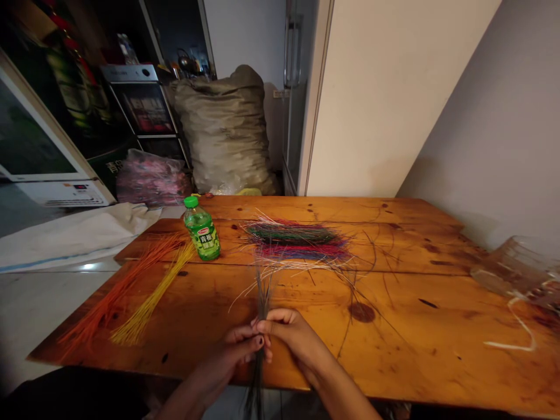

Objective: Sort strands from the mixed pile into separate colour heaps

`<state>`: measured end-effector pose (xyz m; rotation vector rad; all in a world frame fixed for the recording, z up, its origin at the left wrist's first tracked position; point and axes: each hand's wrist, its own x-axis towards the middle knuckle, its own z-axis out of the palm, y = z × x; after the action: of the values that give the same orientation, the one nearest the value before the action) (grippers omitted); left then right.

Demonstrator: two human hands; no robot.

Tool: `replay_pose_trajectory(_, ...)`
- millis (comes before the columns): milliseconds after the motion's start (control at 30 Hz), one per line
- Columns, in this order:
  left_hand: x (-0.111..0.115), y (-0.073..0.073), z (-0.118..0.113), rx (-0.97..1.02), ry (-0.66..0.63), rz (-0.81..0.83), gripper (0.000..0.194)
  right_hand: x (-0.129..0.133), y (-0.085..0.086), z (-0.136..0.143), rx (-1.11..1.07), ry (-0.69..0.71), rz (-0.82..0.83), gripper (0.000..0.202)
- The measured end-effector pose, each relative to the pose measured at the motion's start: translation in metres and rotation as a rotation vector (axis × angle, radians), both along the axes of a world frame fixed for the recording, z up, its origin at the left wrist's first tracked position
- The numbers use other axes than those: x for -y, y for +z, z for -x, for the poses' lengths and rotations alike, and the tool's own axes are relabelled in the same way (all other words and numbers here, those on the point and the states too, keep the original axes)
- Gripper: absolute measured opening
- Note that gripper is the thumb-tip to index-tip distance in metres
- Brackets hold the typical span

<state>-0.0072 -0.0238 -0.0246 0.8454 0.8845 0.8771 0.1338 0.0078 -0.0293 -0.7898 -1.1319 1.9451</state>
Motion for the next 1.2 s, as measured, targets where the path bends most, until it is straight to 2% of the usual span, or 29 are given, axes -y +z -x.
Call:
replay_pose_trajectory(100,0.004,0.0,-0.006,0.01,0.014,-0.058,0.032,0.0,0.001,0.0,-0.014,-0.005,-0.012,0.026)
replay_pose_trajectory(200,0.007,-0.006,-0.014,0.059,0.042,-0.011,0.036,0.001,0.0,0.0,-0.01,-0.061,0.029,0.029)
replay_pose_trajectory(333,0.007,-0.016,-0.023,0.074,0.077,0.062,0.051,0.001,-0.003,0.001,-0.004,-0.173,-0.017,0.031)
replay_pose_trajectory(600,0.007,-0.019,-0.027,0.034,0.22,0.078,0.059,0.002,-0.002,0.004,0.033,-0.105,-0.031,0.021)
replay_pose_trajectory(700,0.007,-0.019,-0.027,0.036,0.212,0.083,0.059,0.001,-0.002,0.004,0.049,-0.088,-0.058,0.025)
replay_pose_trajectory(1000,0.006,-0.018,-0.032,0.074,0.22,0.133,0.061,0.0,-0.004,0.002,0.075,-0.157,-0.02,0.024)
replay_pose_trajectory(1200,0.004,-0.014,-0.03,0.073,0.176,0.153,0.061,-0.006,-0.005,0.001,0.054,-0.254,-0.027,0.022)
